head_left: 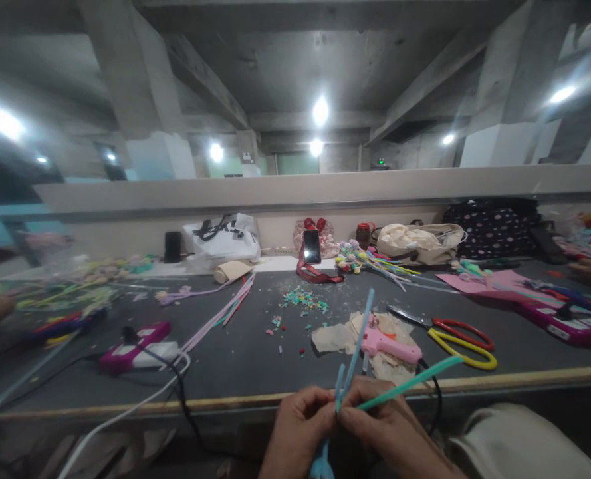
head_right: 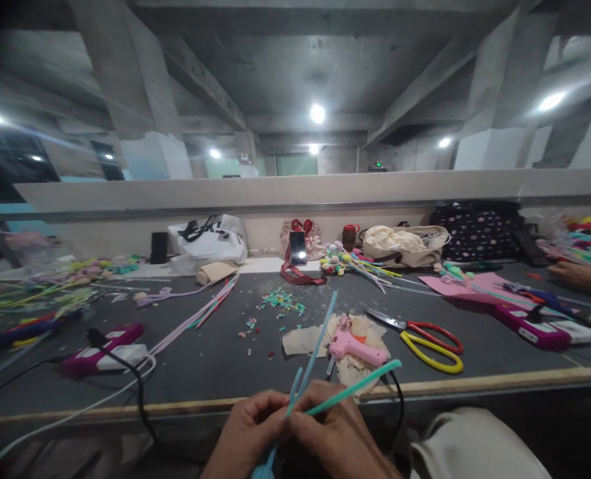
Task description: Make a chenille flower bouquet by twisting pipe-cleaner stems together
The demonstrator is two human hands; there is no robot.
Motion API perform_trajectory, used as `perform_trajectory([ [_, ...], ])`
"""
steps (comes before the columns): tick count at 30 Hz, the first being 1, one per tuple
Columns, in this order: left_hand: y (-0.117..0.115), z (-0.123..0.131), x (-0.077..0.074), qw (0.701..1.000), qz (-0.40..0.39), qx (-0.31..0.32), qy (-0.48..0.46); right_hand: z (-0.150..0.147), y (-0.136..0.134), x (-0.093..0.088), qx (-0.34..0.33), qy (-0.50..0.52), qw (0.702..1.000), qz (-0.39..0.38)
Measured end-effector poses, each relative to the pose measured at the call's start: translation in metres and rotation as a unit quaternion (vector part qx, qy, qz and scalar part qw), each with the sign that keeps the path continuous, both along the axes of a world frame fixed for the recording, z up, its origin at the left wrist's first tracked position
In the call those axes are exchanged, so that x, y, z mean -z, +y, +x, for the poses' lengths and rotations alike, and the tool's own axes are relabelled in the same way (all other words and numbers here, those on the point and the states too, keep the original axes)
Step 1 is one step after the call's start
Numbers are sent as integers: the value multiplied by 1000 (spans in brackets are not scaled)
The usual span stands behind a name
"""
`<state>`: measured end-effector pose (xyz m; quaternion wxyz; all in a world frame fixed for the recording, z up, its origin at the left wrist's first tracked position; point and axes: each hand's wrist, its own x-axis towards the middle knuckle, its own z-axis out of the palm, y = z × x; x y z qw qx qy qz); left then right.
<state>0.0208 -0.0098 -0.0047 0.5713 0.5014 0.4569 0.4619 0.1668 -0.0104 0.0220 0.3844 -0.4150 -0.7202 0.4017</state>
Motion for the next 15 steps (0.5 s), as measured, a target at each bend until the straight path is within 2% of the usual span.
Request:
perform_trajectory([
  [2, -2, -1, -3, 1000, 1, 9, 6, 4, 0, 2, -1, -7, 1000, 11],
  [5, -4, 0, -3, 999, 9, -12, 30, 8, -3, 4, -23, -20, 998, 63],
  [8, -5, 1, -2, 994, 37, -56, 88, 9, -6, 5, -55, -46, 990, 122],
  [11, -6, 1, -1, 981, 67, -72, 169, 8, -2, 7, -44, -105, 978, 174],
  [13, -6, 0, -1, 965, 86, -57, 242, 5, 5, 8, -39, -182, 956, 228],
  [15, -7, -2, -3, 946, 116, -24, 301, 3, 13, 5, -53, -286, 915, 279],
])
